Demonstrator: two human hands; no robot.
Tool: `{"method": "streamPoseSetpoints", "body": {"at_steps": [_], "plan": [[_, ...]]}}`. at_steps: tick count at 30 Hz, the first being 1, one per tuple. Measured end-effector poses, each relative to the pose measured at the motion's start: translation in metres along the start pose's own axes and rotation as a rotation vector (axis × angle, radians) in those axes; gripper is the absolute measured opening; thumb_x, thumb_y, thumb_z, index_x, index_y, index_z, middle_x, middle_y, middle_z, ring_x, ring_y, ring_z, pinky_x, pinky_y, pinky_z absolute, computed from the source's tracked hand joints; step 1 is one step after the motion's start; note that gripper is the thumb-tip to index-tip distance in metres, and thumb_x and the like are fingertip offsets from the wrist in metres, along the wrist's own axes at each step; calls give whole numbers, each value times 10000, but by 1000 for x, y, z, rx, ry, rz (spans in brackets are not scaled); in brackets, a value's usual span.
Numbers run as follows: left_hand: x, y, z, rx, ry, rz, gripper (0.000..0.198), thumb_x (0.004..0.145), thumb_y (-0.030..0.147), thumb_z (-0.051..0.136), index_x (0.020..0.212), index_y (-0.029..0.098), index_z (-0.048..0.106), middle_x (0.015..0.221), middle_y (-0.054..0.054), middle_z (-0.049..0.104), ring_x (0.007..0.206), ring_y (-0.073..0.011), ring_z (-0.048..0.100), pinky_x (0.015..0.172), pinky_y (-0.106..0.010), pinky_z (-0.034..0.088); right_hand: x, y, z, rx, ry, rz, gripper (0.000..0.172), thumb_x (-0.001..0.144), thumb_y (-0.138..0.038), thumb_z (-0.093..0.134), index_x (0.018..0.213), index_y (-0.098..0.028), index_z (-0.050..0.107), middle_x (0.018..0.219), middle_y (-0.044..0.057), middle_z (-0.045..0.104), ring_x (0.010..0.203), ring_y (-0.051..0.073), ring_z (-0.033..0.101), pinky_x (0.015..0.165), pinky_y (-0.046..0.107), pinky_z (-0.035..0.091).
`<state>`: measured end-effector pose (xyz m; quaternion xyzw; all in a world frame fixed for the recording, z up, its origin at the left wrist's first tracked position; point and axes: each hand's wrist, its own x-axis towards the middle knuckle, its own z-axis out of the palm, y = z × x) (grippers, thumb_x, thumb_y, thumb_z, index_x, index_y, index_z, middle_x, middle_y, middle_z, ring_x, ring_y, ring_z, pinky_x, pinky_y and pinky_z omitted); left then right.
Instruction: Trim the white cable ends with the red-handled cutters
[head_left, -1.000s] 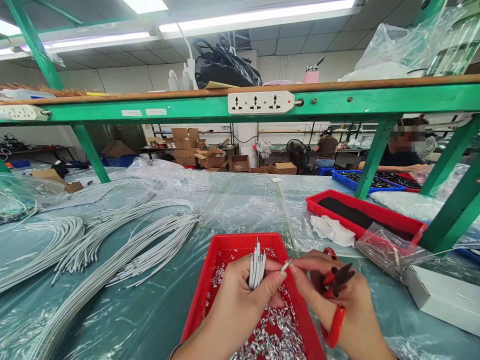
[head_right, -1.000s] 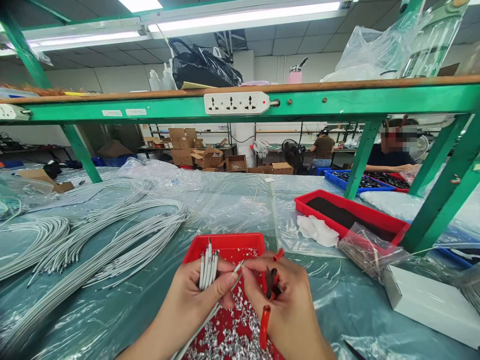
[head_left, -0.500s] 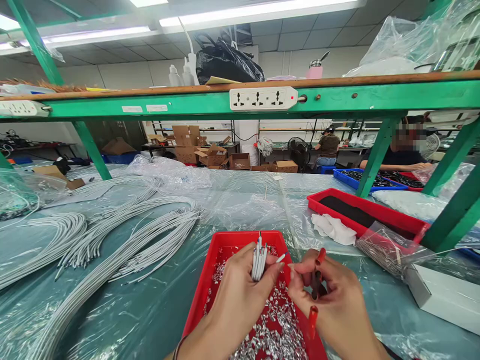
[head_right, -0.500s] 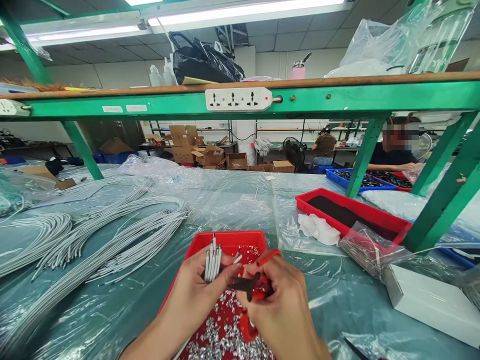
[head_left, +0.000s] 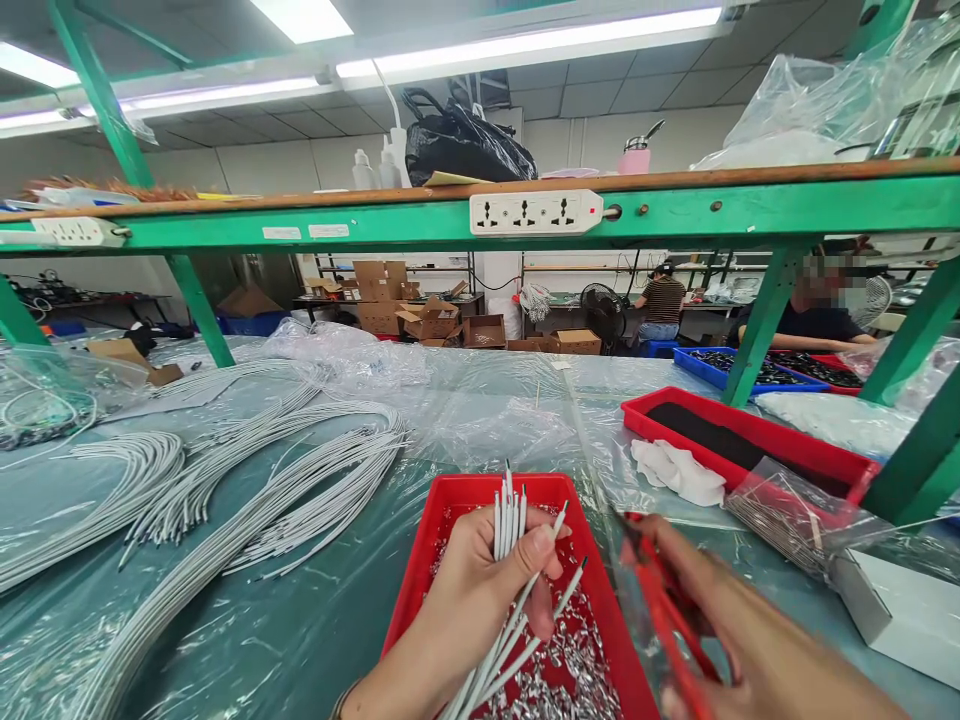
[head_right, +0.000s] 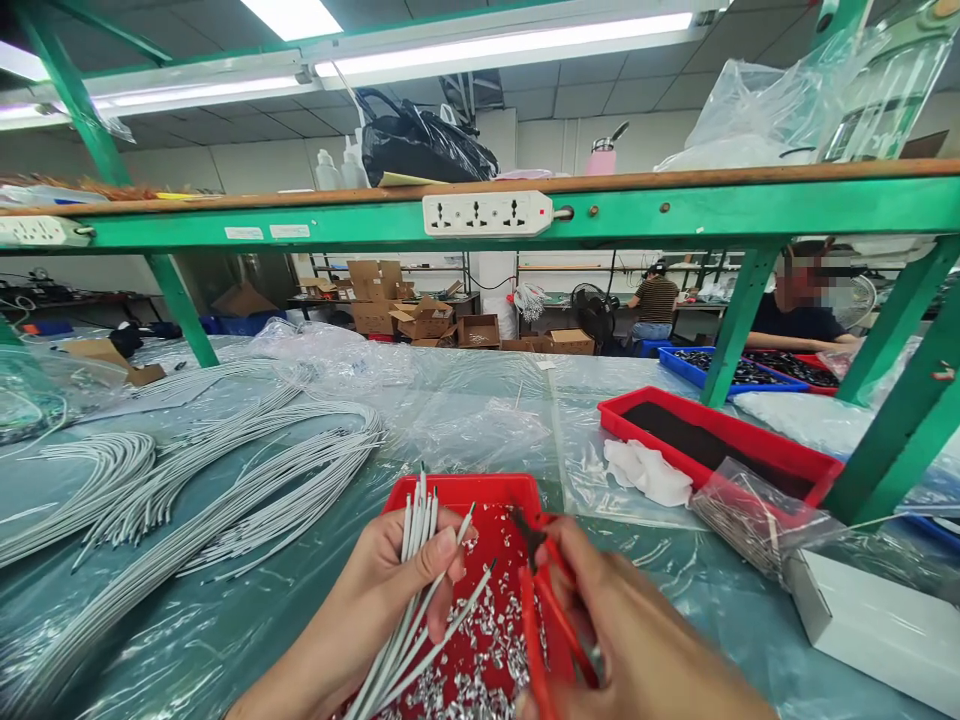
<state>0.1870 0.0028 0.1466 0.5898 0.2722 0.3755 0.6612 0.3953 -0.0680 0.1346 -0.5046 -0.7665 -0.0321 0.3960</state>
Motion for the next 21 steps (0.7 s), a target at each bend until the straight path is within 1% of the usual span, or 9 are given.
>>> {"method": "streamPoseSetpoints", "body": {"at_steps": [1,3,6,7,10,13,15,17,21], "plan": [[0,0,0,10,-12,7,352,822,417,559,687,97,504,413,25,471,363,-11,434,428,-133,245,-2,-2,0,-93,-48,-68,626,604,-346,708,1165,-157,505,958,114,649,749,185,660,554,127,519],[0,0,0,36,-31,16,360,827,425,549,689,96,505,416,34,452,370,-10,442,446,-133,258,-3,-4,3,-177,-186,-54,546,649,-382,658,1129,-157,530,944,125,649,722,187,660,526,149,527],[0,0,-1,67,-41,6,377,827,451,538,695,98,512,433,34,451,380,-15,456,465,-138,284,-3,-5,6,-149,-281,153,665,697,-437,578,1307,-244,396,1062,87,605,875,205,633,680,274,560],[0,0,-1,73,-46,4,384,827,459,534,697,98,517,430,31,454,378,-18,459,460,-138,282,-2,-5,6,-130,-328,221,687,698,-435,565,1332,-267,359,1065,76,597,894,208,622,713,308,557],[0,-2,-2,72,-52,22,385,822,459,539,689,98,516,436,28,455,367,-21,462,430,-137,264,2,-9,3,-32,-479,331,612,678,-410,546,1263,-282,422,1013,54,603,858,189,609,722,327,550],[2,-3,-2,47,-76,43,364,829,424,543,673,97,505,451,35,437,356,-14,445,404,-131,250,5,-12,1,-13,-457,331,594,679,-386,532,1257,-316,412,1048,29,596,893,173,605,739,302,547],[2,-2,-2,38,-94,52,368,832,415,541,658,94,500,453,37,428,352,-8,430,396,-127,245,4,-12,2,-52,-411,288,618,687,-379,539,1279,-336,371,1064,20,594,893,161,609,739,279,548],[2,-1,-2,40,-97,50,375,831,424,539,656,94,501,453,34,431,353,-7,423,393,-125,245,1,-10,3,-90,-385,239,614,685,-386,564,1267,-338,374,1040,13,605,857,145,619,707,242,552],[1,-1,-2,43,-101,26,382,835,437,529,664,97,504,417,31,430,345,-10,415,394,-126,239,0,-10,2,-133,-334,157,591,684,-476,591,1219,-259,468,1002,59,630,778,154,640,630,206,554]]}}
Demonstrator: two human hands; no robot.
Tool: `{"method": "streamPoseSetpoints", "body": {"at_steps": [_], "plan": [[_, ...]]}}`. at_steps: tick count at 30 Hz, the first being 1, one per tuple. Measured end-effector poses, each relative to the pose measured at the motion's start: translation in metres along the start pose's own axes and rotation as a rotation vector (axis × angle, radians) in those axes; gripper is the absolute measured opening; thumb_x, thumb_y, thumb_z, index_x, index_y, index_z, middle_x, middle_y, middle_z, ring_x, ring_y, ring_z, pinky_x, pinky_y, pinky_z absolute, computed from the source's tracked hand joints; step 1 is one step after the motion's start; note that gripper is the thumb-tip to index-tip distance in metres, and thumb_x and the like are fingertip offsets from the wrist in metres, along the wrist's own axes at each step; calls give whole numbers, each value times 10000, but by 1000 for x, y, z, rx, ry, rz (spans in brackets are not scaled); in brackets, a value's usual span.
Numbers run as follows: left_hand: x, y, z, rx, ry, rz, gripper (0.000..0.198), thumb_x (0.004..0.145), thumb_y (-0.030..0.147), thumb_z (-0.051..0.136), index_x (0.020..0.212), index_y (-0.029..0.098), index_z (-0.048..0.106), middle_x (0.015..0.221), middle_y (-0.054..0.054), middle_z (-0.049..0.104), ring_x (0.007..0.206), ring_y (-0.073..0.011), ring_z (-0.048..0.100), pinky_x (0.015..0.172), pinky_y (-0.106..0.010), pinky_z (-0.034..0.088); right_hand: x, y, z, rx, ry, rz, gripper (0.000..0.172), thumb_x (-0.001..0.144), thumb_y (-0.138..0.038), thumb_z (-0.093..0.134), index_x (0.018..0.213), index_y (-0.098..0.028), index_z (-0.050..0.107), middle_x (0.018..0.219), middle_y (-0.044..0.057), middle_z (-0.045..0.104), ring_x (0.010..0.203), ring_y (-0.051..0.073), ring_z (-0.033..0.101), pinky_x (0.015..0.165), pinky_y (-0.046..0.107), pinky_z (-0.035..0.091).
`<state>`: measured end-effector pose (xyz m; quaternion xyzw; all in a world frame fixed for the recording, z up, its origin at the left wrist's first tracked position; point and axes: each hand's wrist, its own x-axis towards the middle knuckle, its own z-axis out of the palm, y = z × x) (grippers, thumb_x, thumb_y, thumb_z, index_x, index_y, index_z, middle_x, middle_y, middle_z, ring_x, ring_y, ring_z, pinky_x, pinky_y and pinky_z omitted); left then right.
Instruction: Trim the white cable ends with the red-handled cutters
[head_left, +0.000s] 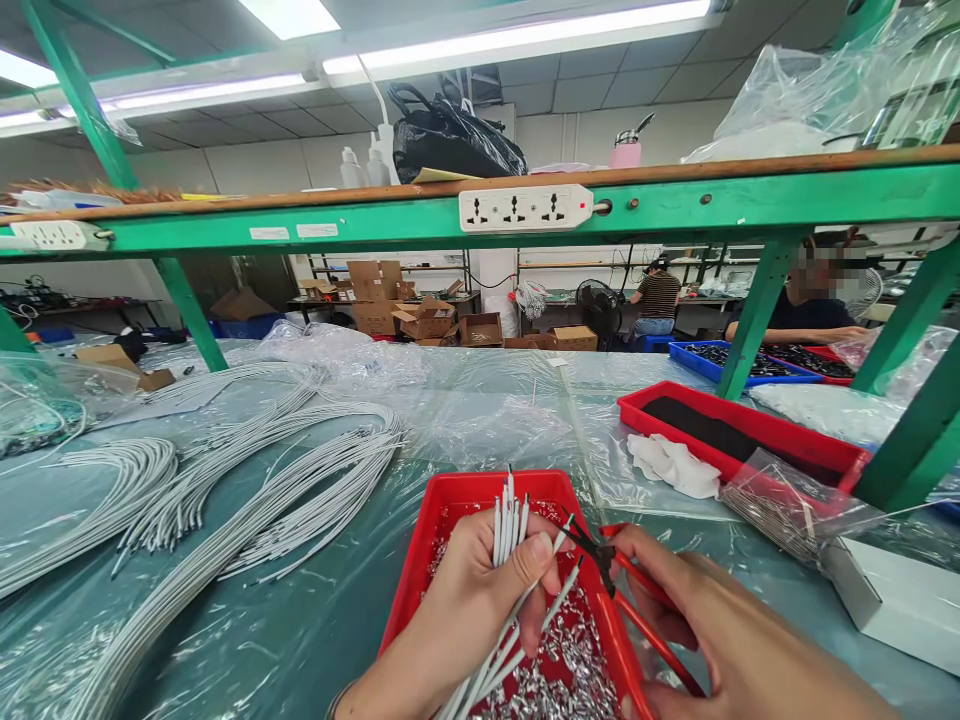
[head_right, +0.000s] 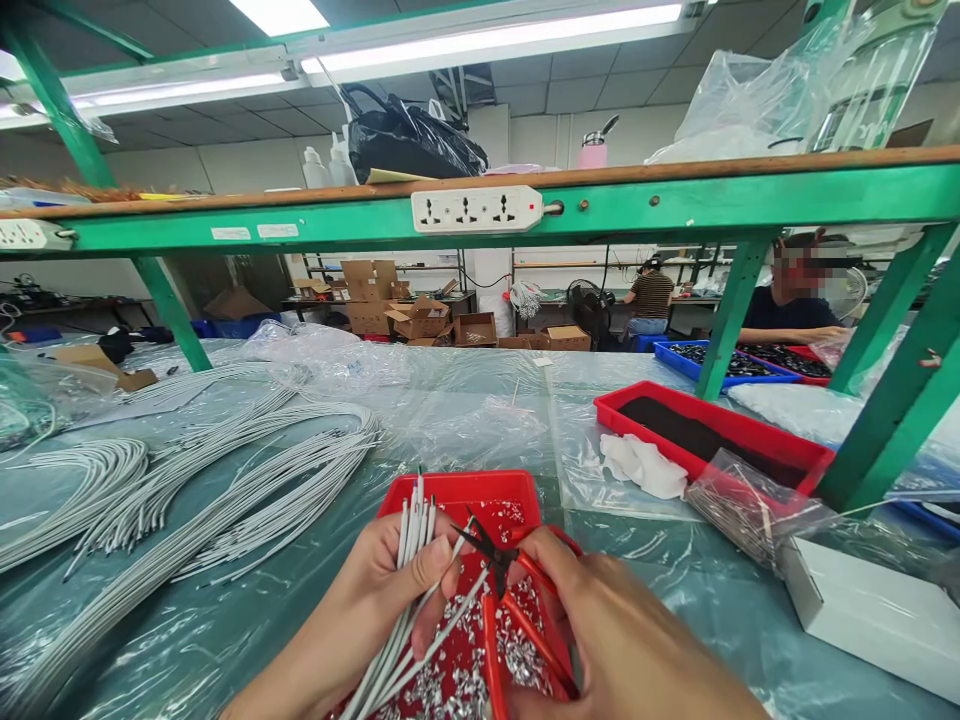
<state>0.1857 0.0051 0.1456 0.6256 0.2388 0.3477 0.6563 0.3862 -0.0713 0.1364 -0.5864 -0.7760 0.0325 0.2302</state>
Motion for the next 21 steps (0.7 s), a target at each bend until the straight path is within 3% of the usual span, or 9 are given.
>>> {"method": "streamPoseSetpoints", "body": {"at_steps": [3,9,14,18,21], "plan": [[0,0,0,-8,-14,11,382,842,428,523,655,95,500,424,31,423,348,-10,412,397,-132,234,2,-2,-5,-44,42,-41,613,686,-510,590,1213,-208,502,949,92,641,731,163,647,597,197,547],[0,0,0,-12,-34,39,376,851,410,515,646,96,489,432,33,417,341,-1,390,377,-130,212,2,0,-2,-74,147,-121,613,659,-448,638,1211,-224,492,862,65,658,667,148,650,551,162,531],[1,-2,0,-6,-31,40,361,839,414,527,668,98,491,514,26,440,359,-3,414,366,-125,245,-8,14,13,-48,211,-122,749,689,-468,615,1342,-373,261,977,8,634,745,119,649,592,153,539],[1,-5,0,-8,-20,41,364,842,408,526,663,91,493,536,23,448,361,5,414,376,-117,254,-12,14,15,-7,73,0,720,704,-502,584,1343,-408,267,1044,5,606,871,145,631,671,210,555],[1,-6,-2,-71,-16,46,297,827,374,560,737,91,546,585,8,500,360,5,422,363,-107,256,-8,10,6,85,-113,118,718,698,-515,570,1351,-392,296,1173,28,538,1004,187,582,808,302,530]]}}
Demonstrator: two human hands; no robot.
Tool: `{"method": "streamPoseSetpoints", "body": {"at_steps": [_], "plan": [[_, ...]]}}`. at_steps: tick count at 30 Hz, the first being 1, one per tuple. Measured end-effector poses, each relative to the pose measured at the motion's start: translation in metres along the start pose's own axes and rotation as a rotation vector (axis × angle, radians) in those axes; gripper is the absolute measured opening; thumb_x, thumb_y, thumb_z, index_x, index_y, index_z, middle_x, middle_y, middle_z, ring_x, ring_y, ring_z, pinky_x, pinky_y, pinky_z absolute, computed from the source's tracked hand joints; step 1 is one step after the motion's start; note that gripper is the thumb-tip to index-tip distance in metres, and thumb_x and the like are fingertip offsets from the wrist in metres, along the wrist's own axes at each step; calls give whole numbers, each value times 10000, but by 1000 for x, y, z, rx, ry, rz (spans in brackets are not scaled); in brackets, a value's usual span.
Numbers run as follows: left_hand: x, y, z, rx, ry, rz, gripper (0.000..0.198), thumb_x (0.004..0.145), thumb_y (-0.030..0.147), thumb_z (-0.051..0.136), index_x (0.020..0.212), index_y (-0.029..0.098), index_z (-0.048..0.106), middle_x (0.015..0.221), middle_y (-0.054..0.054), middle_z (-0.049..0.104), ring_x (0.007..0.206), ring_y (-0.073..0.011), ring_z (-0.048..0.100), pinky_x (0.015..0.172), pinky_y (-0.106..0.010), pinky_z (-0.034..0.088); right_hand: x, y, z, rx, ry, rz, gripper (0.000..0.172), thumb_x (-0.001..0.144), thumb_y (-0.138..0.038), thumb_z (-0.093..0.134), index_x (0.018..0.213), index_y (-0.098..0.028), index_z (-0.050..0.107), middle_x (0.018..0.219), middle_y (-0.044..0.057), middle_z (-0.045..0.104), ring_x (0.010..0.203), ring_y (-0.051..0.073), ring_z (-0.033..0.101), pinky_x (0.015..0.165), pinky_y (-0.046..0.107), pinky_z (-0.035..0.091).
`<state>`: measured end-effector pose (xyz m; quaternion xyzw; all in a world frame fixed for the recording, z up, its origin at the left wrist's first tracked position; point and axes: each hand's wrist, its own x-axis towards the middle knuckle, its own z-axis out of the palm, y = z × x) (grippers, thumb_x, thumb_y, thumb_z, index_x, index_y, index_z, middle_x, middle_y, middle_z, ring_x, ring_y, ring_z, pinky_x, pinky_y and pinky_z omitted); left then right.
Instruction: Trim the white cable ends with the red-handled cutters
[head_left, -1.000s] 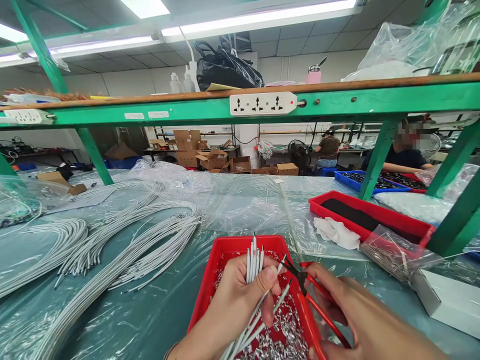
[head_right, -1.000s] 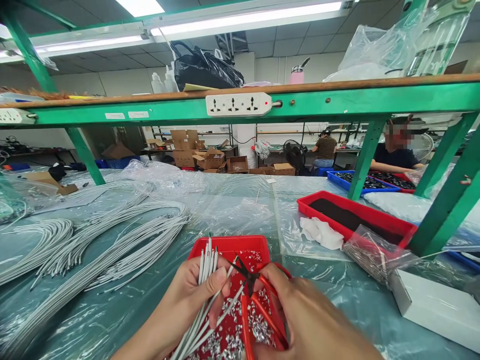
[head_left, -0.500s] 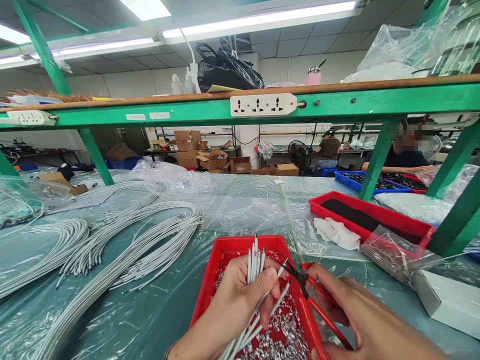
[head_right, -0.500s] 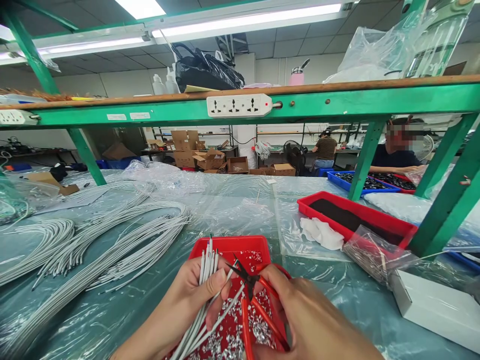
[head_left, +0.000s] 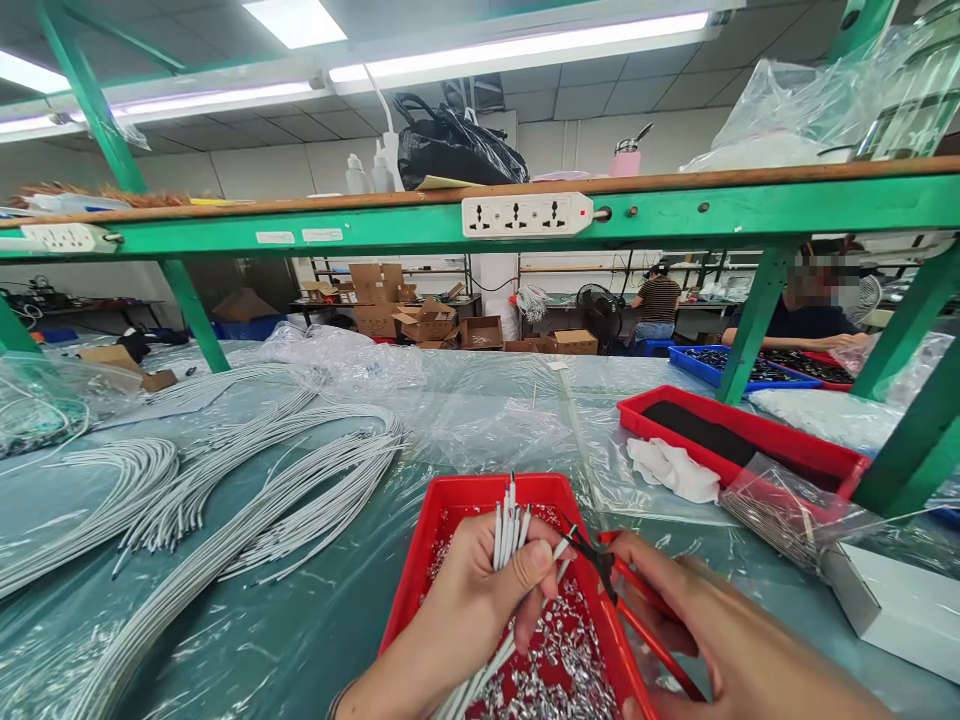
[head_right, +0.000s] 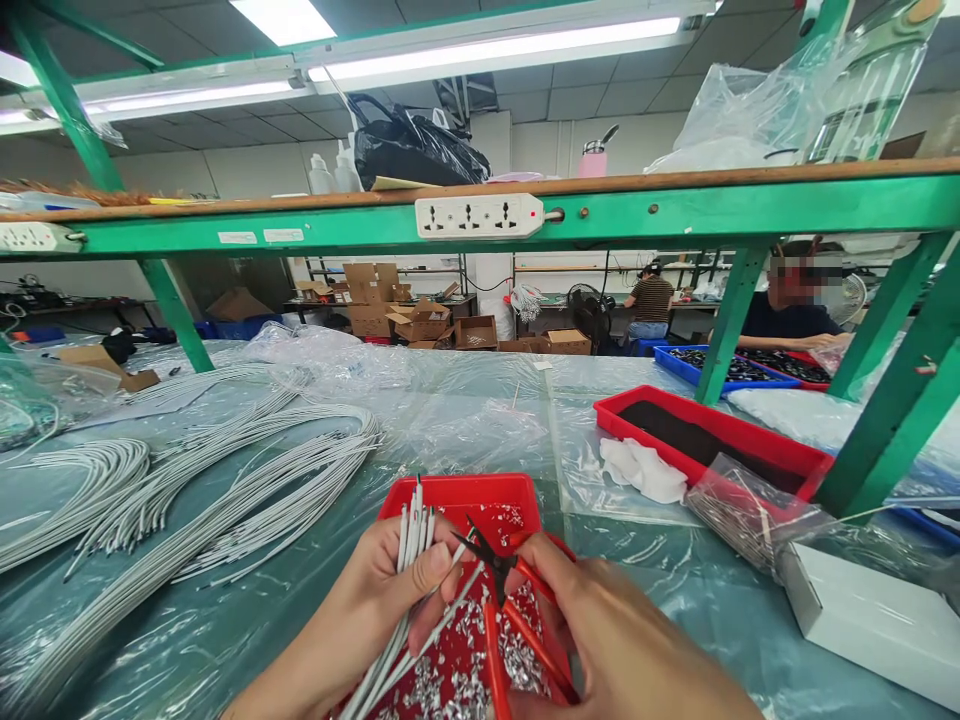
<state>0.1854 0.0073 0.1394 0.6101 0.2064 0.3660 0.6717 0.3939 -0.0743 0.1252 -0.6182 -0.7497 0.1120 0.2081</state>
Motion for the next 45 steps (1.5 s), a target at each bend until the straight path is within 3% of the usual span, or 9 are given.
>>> {"method": "streamPoseSetpoints", "body": {"at_steps": [3,5,9,11,14,16,29,41,45], "plan": [[-2,2,-3,-242,-64,20,215,798,328,604,791,114,577,545,30,478,328,12,334,326,-98,245,9,-3,-13,65,-112,99,645,717,-459,541,1319,-300,376,1032,60,565,922,192,572,815,337,497],[-4,4,-4,-335,-57,28,213,778,329,626,787,126,563,520,46,455,319,11,302,317,-97,240,19,-3,-18,79,-53,127,557,777,-461,469,1262,-191,427,855,71,559,771,174,539,736,331,470],[-6,6,2,-102,86,-21,309,776,389,622,741,94,537,525,30,485,353,7,406,383,-97,291,36,-17,-6,485,191,40,309,802,-414,504,899,-121,524,636,6,465,552,73,388,509,173,367],[-5,5,6,-34,58,-46,331,782,406,609,730,88,533,490,28,473,367,-4,430,402,-103,312,39,-34,6,715,369,4,241,731,-339,612,836,-134,543,591,-22,450,490,40,363,455,134,321],[-3,2,11,-52,7,-25,299,788,386,605,760,95,538,517,26,492,376,-9,451,395,-103,312,38,-59,20,887,643,38,142,690,-297,638,687,-165,586,602,-22,510,516,35,418,501,137,334],[-2,0,12,-52,12,-19,289,781,373,614,760,95,537,579,20,518,380,-5,462,392,-104,317,37,-69,24,941,744,63,139,681,-303,639,631,-181,596,617,-25,520,547,38,446,529,148,331],[-5,3,12,133,57,-65,421,736,516,595,796,107,515,431,31,443,367,-33,407,401,-146,273,36,-61,19,851,732,56,153,666,-317,663,621,-184,603,603,-22,505,546,60,440,537,184,316],[-9,12,20,189,147,-101,322,765,420,593,764,100,549,437,30,444,399,-33,401,463,-168,292,35,-54,15,735,642,-20,249,730,-351,618,593,-144,598,565,-1,470,528,66,402,529,196,291],[-5,6,14,147,75,-54,376,750,470,604,742,100,532,442,27,453,389,-34,425,440,-150,289,34,-55,14,662,632,-27,288,750,-371,582,586,-135,574,584,11,502,531,69,425,515,196,303]]}}
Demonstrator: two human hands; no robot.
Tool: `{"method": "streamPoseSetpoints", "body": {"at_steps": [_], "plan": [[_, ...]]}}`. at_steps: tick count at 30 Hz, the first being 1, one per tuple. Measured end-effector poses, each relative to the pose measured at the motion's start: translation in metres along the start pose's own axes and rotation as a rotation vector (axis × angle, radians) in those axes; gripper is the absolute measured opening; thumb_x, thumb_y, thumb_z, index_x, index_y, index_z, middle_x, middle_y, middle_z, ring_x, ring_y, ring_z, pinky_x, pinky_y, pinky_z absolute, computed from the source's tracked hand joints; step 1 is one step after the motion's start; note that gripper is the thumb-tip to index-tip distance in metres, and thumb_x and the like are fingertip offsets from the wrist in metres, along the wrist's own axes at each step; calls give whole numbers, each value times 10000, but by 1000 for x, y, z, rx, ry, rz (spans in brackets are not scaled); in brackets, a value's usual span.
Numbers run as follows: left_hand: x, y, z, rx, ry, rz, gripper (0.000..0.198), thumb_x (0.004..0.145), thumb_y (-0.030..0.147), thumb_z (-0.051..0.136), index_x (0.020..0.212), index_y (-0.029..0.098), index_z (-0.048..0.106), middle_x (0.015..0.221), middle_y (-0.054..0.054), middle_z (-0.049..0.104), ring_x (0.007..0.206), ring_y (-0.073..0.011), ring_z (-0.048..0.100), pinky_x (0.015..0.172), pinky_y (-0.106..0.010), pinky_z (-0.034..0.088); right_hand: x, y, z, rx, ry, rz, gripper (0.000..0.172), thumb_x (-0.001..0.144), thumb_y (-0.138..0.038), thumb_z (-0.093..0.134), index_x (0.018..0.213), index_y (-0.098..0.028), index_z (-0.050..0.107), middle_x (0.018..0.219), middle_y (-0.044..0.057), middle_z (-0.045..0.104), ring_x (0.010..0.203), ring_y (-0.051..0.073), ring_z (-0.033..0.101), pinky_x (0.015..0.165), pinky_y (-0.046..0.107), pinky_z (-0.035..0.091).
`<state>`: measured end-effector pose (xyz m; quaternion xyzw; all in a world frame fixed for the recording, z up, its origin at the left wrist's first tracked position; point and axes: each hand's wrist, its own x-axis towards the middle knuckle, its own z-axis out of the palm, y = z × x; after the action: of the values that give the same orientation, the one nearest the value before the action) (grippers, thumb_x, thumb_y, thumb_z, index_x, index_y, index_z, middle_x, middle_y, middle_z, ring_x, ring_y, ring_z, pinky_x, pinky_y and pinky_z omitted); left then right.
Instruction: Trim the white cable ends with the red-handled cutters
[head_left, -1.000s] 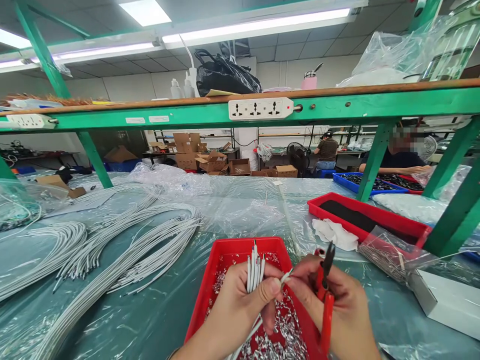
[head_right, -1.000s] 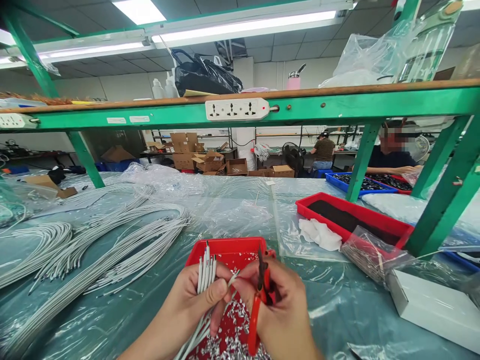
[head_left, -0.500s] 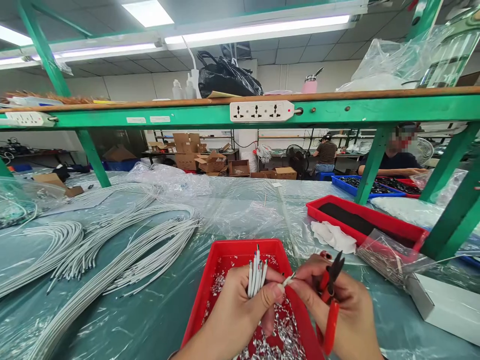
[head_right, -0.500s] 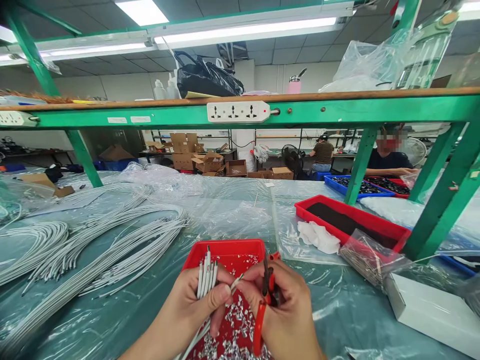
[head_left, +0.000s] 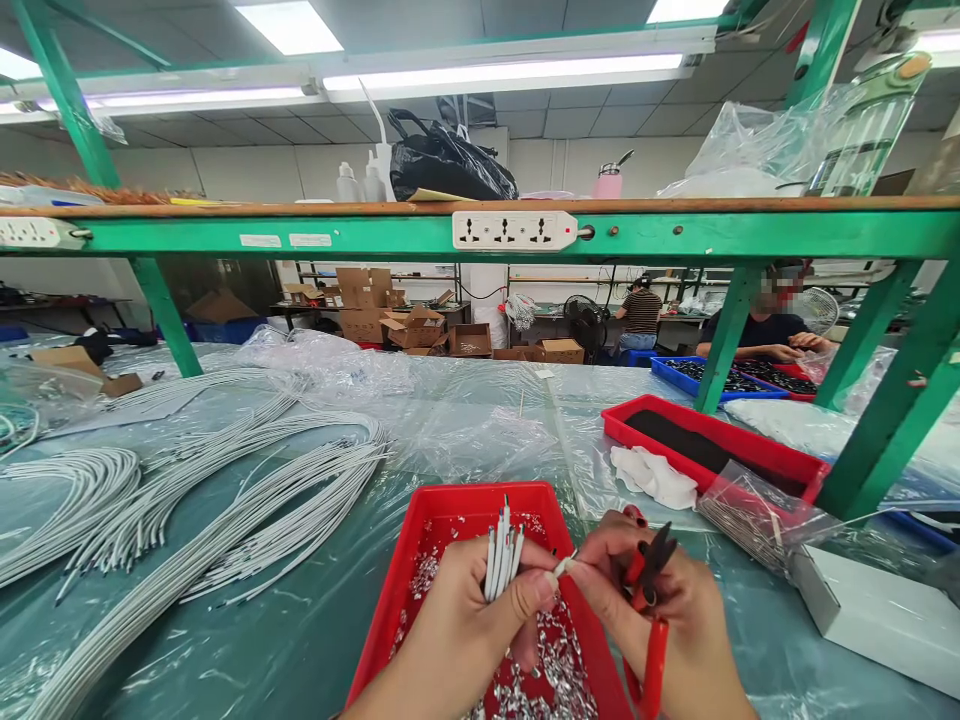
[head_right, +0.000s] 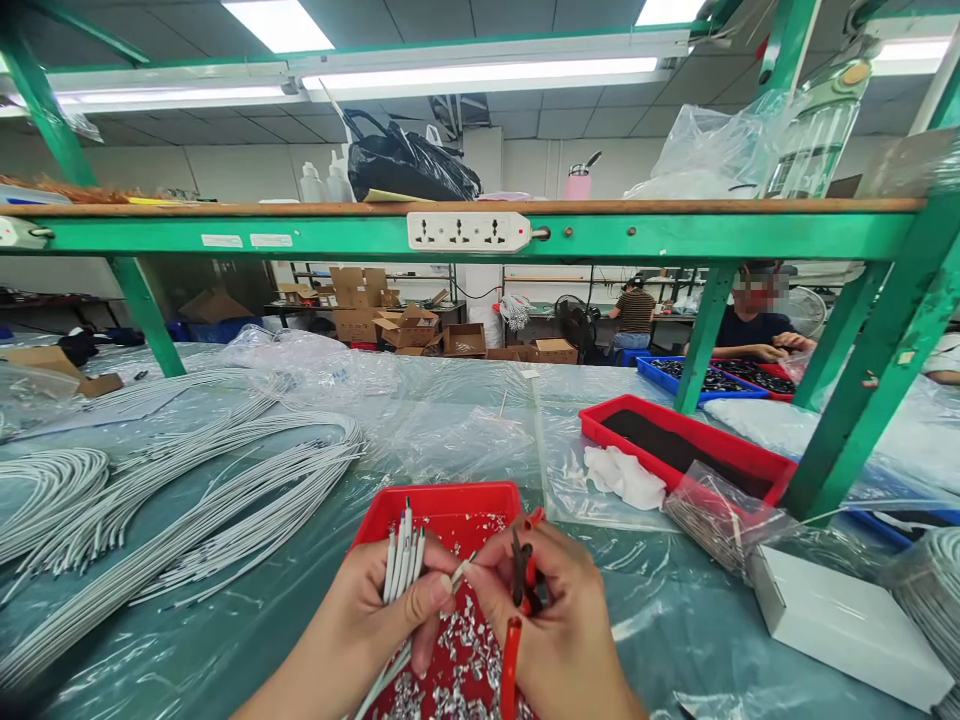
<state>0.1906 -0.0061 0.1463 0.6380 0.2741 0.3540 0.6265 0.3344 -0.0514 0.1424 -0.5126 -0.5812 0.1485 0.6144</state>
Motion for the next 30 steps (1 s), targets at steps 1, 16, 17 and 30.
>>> {"method": "streamPoseSetpoints", "body": {"at_steps": [1,16,17,30], "plan": [[1,-2,-2,-27,-18,10,384,752,475,602,728,99,523,452,26,461,387,-35,439,432,-145,288,0,-1,1,7,3,2,285,754,-369,577,587,-137,576,589,11,507,537,70,437,516,195,308],[2,-6,-4,-6,-36,16,369,806,458,550,720,101,512,516,17,486,388,-26,464,420,-143,272,4,13,-3,-116,-9,-326,85,760,-175,589,737,-167,670,561,-23,543,483,46,481,466,144,382],[2,-6,-4,14,-36,4,376,806,466,546,719,102,511,506,16,484,387,-27,461,421,-144,275,5,14,-6,-149,-57,-368,80,758,-149,583,766,-155,663,560,-22,539,483,42,484,458,134,386],[2,-13,4,276,104,-34,373,809,494,518,845,130,590,543,17,458,453,-58,468,450,-177,326,-1,17,-10,-323,-50,-268,139,643,-91,485,700,-171,582,606,-29,496,496,51,437,461,156,343]]}}
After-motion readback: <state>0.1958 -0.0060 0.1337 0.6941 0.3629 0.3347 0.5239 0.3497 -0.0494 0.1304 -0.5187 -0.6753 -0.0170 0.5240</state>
